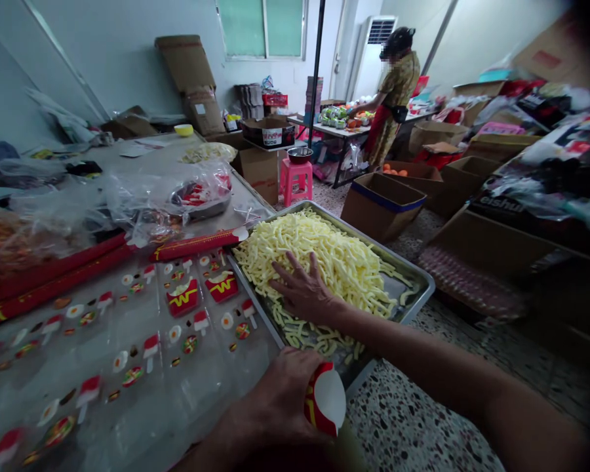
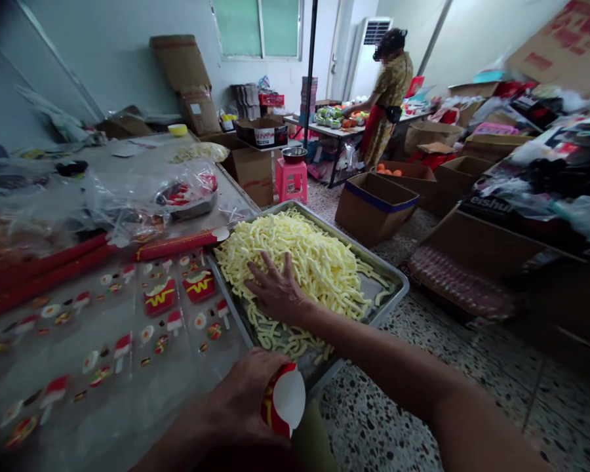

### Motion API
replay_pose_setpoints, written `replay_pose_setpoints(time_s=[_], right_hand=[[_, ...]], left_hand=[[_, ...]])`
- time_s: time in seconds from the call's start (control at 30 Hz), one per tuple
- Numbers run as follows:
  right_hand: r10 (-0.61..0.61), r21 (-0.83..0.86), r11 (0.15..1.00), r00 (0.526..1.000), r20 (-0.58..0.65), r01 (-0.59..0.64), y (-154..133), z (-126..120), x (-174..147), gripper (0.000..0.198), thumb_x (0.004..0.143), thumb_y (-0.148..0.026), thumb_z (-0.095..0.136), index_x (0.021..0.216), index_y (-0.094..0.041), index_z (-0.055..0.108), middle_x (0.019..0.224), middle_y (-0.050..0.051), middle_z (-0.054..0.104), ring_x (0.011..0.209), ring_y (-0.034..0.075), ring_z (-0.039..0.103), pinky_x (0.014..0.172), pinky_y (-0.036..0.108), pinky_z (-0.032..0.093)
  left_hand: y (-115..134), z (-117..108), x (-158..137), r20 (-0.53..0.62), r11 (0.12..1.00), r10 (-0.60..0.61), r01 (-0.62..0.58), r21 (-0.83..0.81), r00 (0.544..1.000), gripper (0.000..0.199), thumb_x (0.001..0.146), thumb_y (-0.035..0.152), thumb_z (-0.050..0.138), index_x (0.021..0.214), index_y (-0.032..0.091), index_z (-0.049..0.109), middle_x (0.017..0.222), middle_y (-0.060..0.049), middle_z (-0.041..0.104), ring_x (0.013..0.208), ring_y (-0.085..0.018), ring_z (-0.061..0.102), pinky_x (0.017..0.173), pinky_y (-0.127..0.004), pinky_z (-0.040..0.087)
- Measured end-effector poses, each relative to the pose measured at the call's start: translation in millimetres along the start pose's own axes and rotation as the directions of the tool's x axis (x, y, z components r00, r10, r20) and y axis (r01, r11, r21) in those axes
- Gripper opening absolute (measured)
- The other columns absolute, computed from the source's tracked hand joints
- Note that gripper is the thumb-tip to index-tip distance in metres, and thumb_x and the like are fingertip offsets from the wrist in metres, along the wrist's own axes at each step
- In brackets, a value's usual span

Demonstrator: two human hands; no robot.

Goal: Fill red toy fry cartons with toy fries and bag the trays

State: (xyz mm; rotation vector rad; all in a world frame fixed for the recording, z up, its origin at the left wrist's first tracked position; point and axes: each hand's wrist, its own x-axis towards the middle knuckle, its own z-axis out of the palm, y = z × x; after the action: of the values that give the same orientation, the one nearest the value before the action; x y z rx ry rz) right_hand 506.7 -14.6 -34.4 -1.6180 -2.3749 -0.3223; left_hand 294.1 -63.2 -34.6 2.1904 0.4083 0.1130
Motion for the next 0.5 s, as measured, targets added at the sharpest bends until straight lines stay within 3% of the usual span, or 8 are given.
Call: replay_pose_setpoints(time_s=[0.17,0.33,0.5], right_hand=[[0.053,0.007,0.999,0.998,0.018,-0.053,8,7,14,0.055,0.098,-0.029,0.057,0.153,-0.03,0.055,0.176,0.008,0.028,0.164,0.044,0.001,0.115,0.087,-0.008],[0.076,0.016,0.997,0.997,0.011,-0.076,21,11,21,0.054,0.1,-0.029,0.055,0.154,-0.03,0.054,0.176,0.008,0.028,0.164,0.044,0.002,0.116,0.087,-0.003],[0.012,0.017,1.0,1.0,-0.009,-0.012,35,16,24,0.055,0.101,-0.028,0.056,0.157,-0.027,0.052,0.176,0.011,0.028,0.164,0.043,0.006,0.116,0.087,0.0]], left_hand=[[7,-5,1,0.029,0.999,-0.05,0.05,-0.016,0.998,0.083,0.053,0.055,0.093,0.125,0.029,0.063,0.129,-0.006,0.069,0.116,-0.034,0.062,0.105,-0.049,0.047],[19,-14,4,0.043,1.0,-0.028,0.027,0.011,0.999,0.076,0.056,0.064,0.091,0.115,0.024,0.064,0.123,-0.008,0.071,0.111,-0.034,0.064,0.1,-0.048,0.049],[24,-15,6,0.013,0.999,-0.009,0.008,0.047,1.0,0.082,0.055,0.047,0.098,0.124,0.021,0.062,0.126,-0.01,0.071,0.114,-0.035,0.066,0.102,-0.049,0.05]])
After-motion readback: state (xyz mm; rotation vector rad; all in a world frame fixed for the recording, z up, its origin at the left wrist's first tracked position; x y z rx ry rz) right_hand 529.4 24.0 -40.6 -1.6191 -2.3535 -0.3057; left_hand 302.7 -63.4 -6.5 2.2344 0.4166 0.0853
